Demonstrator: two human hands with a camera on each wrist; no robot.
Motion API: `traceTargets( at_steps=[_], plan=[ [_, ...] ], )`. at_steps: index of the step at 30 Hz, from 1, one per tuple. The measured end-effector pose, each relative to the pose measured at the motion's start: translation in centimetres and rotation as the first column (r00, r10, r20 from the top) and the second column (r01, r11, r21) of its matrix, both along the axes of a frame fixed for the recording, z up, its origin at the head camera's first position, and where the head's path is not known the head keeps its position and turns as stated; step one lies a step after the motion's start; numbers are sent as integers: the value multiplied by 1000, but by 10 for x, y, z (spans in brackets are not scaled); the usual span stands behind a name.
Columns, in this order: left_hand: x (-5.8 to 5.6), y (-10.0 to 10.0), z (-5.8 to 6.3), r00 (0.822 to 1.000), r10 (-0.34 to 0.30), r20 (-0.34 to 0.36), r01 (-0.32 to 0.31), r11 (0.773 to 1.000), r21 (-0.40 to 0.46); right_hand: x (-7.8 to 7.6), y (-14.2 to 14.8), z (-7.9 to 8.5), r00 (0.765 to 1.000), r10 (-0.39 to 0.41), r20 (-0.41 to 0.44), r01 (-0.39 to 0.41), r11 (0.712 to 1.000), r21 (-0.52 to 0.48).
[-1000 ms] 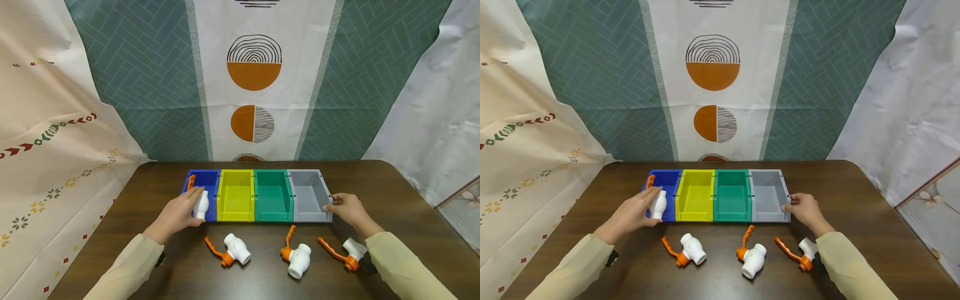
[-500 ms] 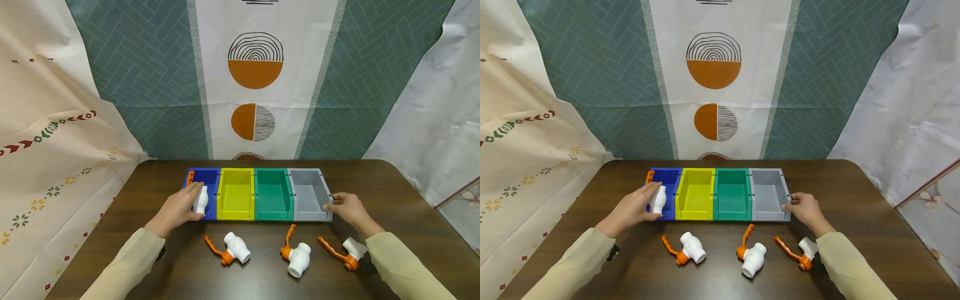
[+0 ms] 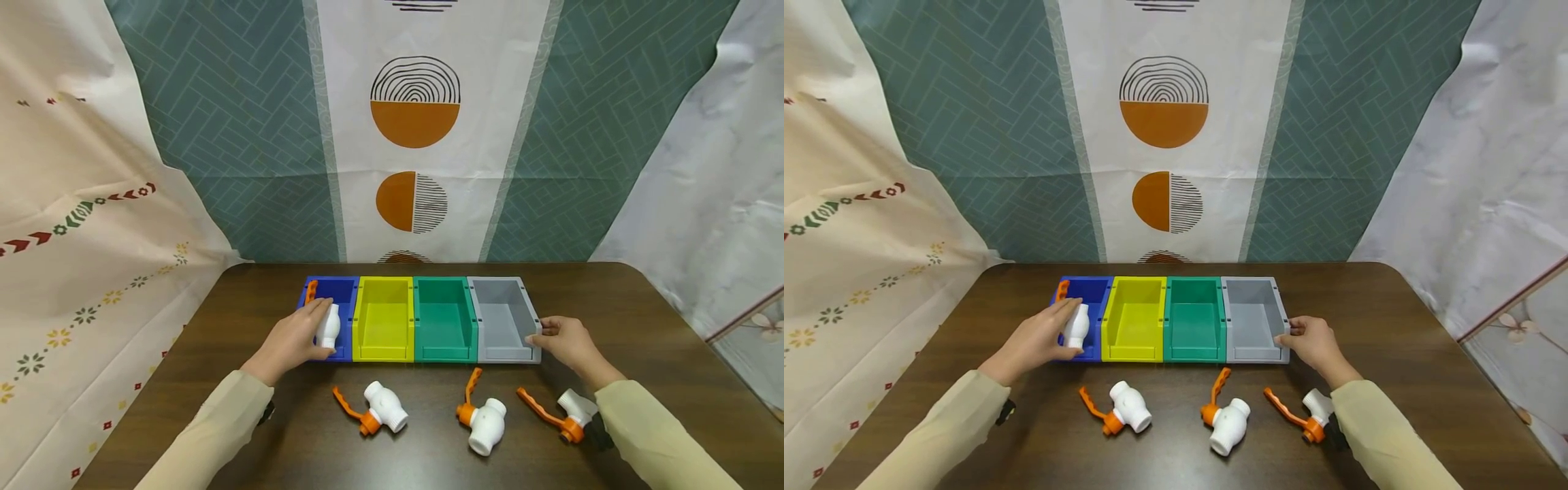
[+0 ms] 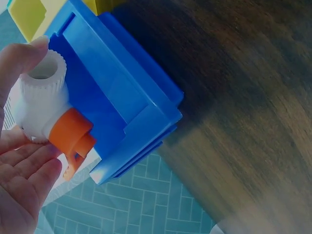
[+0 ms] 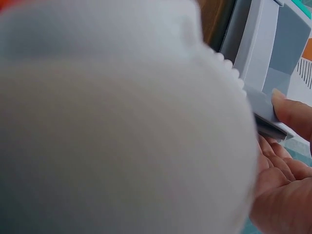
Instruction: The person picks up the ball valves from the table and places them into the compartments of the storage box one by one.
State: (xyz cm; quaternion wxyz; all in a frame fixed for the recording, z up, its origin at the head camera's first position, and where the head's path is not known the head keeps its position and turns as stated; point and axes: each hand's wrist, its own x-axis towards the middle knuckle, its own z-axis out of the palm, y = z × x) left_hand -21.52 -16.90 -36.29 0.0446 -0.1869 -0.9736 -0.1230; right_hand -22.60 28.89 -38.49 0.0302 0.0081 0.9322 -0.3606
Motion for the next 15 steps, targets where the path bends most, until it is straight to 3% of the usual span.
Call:
traceTargets(
  at_steps=[15],
  plan=[
    [-10,2,-1,1000,-7,-9,7,1000,-8,1,1,-1,1000,-4,19,4,1000,-15]
  ],
)
